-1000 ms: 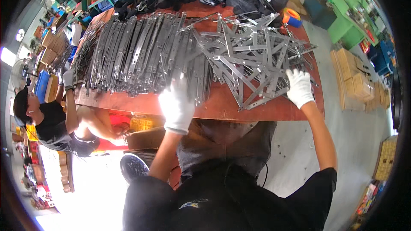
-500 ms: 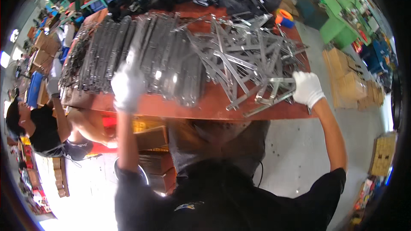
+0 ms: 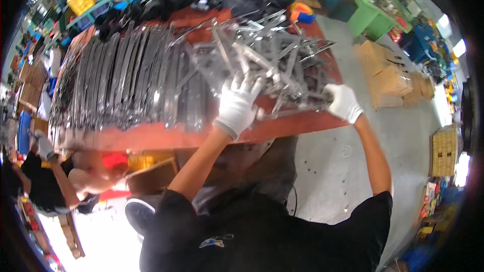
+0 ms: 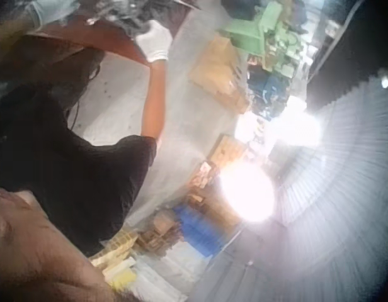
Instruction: The person sorts and organizes metal window friction hinges by hand on a workbench.
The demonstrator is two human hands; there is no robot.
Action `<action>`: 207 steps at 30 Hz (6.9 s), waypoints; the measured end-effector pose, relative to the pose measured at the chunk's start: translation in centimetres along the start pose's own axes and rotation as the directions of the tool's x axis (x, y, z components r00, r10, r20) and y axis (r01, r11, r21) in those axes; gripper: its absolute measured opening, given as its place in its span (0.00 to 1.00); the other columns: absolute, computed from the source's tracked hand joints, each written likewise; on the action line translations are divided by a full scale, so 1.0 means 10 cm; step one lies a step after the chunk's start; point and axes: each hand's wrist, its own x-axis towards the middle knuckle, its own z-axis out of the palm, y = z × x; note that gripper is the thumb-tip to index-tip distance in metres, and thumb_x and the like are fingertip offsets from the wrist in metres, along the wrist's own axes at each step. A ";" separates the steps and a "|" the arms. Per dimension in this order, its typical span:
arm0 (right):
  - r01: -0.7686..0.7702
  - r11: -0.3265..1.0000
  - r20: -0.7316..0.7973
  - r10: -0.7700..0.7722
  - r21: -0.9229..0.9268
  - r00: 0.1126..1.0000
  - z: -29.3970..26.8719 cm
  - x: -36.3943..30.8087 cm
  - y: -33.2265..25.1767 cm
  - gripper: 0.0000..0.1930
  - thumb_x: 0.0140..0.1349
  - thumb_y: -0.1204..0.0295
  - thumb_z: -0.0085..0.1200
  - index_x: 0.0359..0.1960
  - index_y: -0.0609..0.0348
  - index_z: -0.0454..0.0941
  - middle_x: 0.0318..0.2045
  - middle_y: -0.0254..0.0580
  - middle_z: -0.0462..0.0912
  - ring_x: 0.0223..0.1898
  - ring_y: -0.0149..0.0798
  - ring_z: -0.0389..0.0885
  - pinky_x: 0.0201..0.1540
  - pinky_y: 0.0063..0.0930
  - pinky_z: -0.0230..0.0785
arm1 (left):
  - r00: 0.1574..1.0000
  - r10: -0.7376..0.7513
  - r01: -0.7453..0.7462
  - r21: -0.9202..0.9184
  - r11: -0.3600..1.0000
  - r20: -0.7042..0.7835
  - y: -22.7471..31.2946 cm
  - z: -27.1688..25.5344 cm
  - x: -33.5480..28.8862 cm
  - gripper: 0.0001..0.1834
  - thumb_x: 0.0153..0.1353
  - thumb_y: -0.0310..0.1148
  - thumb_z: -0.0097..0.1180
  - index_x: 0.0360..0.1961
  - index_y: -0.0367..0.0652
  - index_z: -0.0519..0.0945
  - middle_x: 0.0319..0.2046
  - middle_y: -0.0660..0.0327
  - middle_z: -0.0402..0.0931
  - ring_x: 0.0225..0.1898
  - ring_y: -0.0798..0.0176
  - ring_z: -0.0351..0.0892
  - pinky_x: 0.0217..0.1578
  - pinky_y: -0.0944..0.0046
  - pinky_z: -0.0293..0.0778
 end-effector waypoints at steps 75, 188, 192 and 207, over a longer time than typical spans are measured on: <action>-0.040 0.264 0.015 0.096 0.964 0.995 1.50 -0.82 -2.27 0.16 0.67 0.69 0.63 0.52 0.65 0.81 0.40 0.48 0.87 0.38 0.38 0.86 0.44 0.32 0.77 | 0.808 0.037 -0.107 -0.086 0.991 -0.588 -0.40 -1.11 0.34 0.43 0.49 0.13 0.48 0.72 0.38 0.70 0.71 0.39 0.66 0.75 0.37 0.62 0.76 0.46 0.57; -0.216 0.719 0.126 0.177 0.661 0.976 1.80 1.00 -1.57 0.17 0.57 0.68 0.67 0.45 0.67 0.82 0.37 0.60 0.88 0.41 0.55 0.88 0.46 0.42 0.77 | 0.982 -0.023 0.007 0.087 0.996 0.185 -0.92 -0.07 -0.18 0.35 0.53 0.39 0.67 0.65 0.55 0.77 0.73 0.54 0.66 0.73 0.45 0.62 0.69 0.36 0.59; -0.360 -0.049 0.350 -0.141 0.932 0.926 1.38 0.75 -1.39 0.10 0.62 0.78 0.64 0.45 0.63 0.80 0.30 0.41 0.85 0.29 0.33 0.85 0.30 0.31 0.78 | 0.994 -0.096 0.106 -0.199 0.974 0.058 -0.88 -0.07 -0.10 0.32 0.49 0.31 0.67 0.61 0.55 0.82 0.69 0.51 0.70 0.69 0.40 0.67 0.65 0.40 0.68; -0.500 -0.274 0.478 -0.146 0.822 0.866 1.03 -0.99 -1.14 0.18 0.71 0.64 0.62 0.55 0.61 0.74 0.23 0.28 0.67 0.13 0.23 0.57 0.15 0.22 0.52 | 0.990 -0.114 0.077 -0.995 -0.055 0.083 0.24 -0.83 0.26 0.48 0.66 0.27 0.66 0.82 0.45 0.52 0.66 0.60 0.74 0.54 0.69 0.78 0.60 0.64 0.74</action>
